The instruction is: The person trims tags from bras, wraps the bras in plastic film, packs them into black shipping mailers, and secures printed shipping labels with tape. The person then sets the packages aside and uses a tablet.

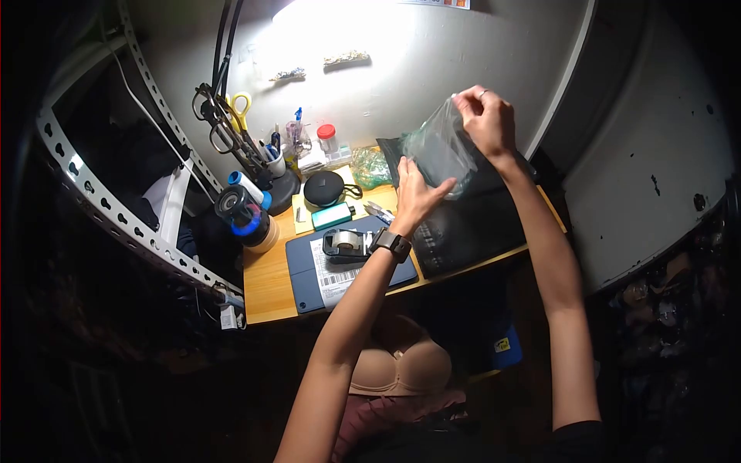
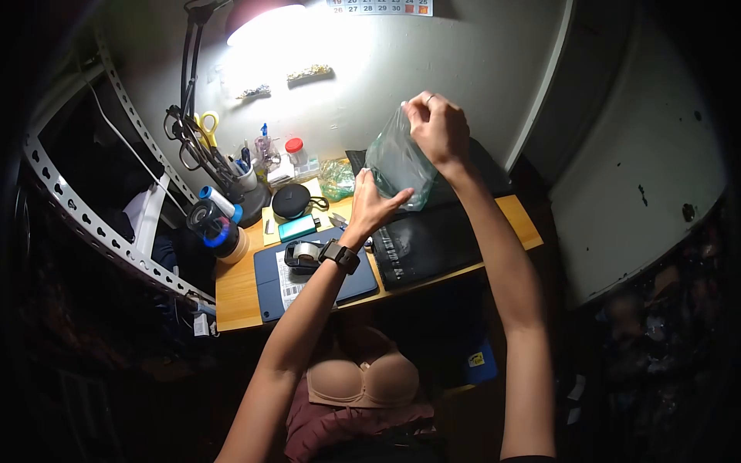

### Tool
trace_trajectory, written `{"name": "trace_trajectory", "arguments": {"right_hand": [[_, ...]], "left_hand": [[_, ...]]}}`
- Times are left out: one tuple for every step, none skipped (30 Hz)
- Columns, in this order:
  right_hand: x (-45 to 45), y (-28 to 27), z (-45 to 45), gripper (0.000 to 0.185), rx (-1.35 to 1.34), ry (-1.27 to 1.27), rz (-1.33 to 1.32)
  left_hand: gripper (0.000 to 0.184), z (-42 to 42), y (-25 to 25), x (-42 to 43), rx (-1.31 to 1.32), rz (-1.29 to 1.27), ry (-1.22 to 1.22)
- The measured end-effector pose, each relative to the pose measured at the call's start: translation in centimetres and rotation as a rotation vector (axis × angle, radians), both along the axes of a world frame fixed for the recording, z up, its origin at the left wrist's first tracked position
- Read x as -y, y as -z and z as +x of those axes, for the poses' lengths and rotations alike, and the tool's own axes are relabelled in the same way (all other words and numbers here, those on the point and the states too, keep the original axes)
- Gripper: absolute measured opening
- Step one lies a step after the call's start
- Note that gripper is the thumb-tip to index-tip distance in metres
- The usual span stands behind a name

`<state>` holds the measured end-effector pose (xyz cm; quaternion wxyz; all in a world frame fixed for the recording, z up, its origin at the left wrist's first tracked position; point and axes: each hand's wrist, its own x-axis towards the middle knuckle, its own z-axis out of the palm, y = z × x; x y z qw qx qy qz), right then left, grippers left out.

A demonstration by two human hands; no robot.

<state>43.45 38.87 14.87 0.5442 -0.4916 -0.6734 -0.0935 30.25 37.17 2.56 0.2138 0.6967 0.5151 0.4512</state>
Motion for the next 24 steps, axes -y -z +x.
{"name": "trace_trajectory", "arguments": {"right_hand": [[0.3, -0.8, -0.1, 0.018, -0.090, 0.007, 0.056], [0.4, -1.5, 0.1, 0.019, -0.086, 0.029, 0.017], [0.5, -1.8, 0.2, 0.019, -0.086, 0.032, 0.015], [0.7, -1.9, 0.2, 0.019, -0.072, 0.035, 0.144], [0.7, -2.4, 0.4, 0.019, -0.053, 0.035, 0.279], [1.9, -4.0, 0.4, 0.018, -0.181, 0.085, 0.248], [1.9, -4.6, 1.2, 0.018, -0.251, 0.102, 0.387], [2.5, -5.2, 2.2, 0.019, -0.281, 0.084, 0.334], [3.4, -5.5, 2.8, 0.019, -0.311, 0.066, 0.284], [4.1, -5.4, 2.9, 0.019, -0.306, 0.062, 0.294], [5.0, -5.1, 2.9, 0.019, -0.356, -0.016, 0.218], [6.0, -4.8, 2.8, 0.020, -0.403, -0.093, 0.141], [7.4, -4.6, 2.4, 0.021, -0.415, -0.153, 0.053], [8.1, -4.0, 2.9, 0.021, -0.449, -0.180, -0.061], [8.7, -3.3, 3.4, 0.022, -0.484, -0.203, -0.176], [9.8, -3.3, 3.0, 0.023, -0.501, -0.188, -0.267], [10.5, -3.3, 2.6, 0.024, -0.516, -0.174, -0.362], [10.4, -2.4, 3.1, 0.026, -0.528, -0.264, -0.387], [11.0, -2.4, 2.8, 0.028, -0.547, -0.268, -0.472], [11.5, -2.3, 2.6, 0.030, -0.560, -0.305, -0.512], [11.9, -2.0, 2.4, 0.031, -0.571, -0.345, -0.554], [12.2, -1.6, 2.3, 0.031, -0.576, -0.350, -0.560], [12.4, -1.2, 2.2, 0.033, -0.529, -0.368, -0.591], [12.7, -0.8, 2.0, 0.035, -0.481, -0.386, -0.620]], "left_hand": [[0.090, 0.2, -0.8, 0.5, -0.021, -0.046, 0.009], [0.096, 0.7, -0.4, 0.5, -0.065, -0.002, -0.036], [0.096, 0.9, 0.0, 0.6, -0.065, -0.004, -0.034], [0.094, 1.0, 0.4, 0.8, -0.036, -0.023, -0.042], [0.092, 1.2, 0.6, 0.7, -0.002, -0.036, -0.055], [0.081, 1.3, 1.6, 0.3, -0.023, 0.067, -0.104], [0.081, 1.2, 1.4, 0.6, -0.018, 0.068, -0.107], [0.072, 0.9, 1.1, 0.8, -0.066, -0.025, -0.087], [0.064, 0.8, 0.7, 0.9, -0.114, -0.116, -0.067], [0.050, 1.1, 1.2, 0.3, -0.138, -0.120, -0.109], [0.050, 1.2, 2.0, -1.1, -0.131, -0.108, -0.111], [0.045, 1.3, 3.5, -3.3, -0.032, -0.011, -0.164], [0.040, 1.3, 4.2, -5.0, 0.065, 0.084, -0.214], [0.038, 0.9, 4.1, -6.1, 0.186, 0.163, -0.249], [0.044, 1.1, 5.9, -8.7, 0.171, 0.399, -0.316], [0.049, 0.3, 7.6, -10.2, 0.056, 0.406, -0.166], [0.052, -1.4, 6.2, -9.6, 0.228, 0.121, 0.158], [0.056, -3.2, 4.7, -9.0, 0.383, -0.214, 0.375], [0.055, -4.2, 4.2, -9.4, 0.400, -0.201, 0.402], [0.050, -5.5, 4.3, -9.1, 0.437, -0.291, 0.450], [0.044, -7.1, -0.6, -5.2, 0.475, -0.383, 0.493], [0.040, -9.0, -3.3, -3.4, 0.446, -0.531, 0.524], [0.035, -11.3, -4.7, -2.5, 0.414, -0.679, 0.551], [0.032, -13.7, -4.1, -3.3, 0.288, -0.703, 0.565]]}}
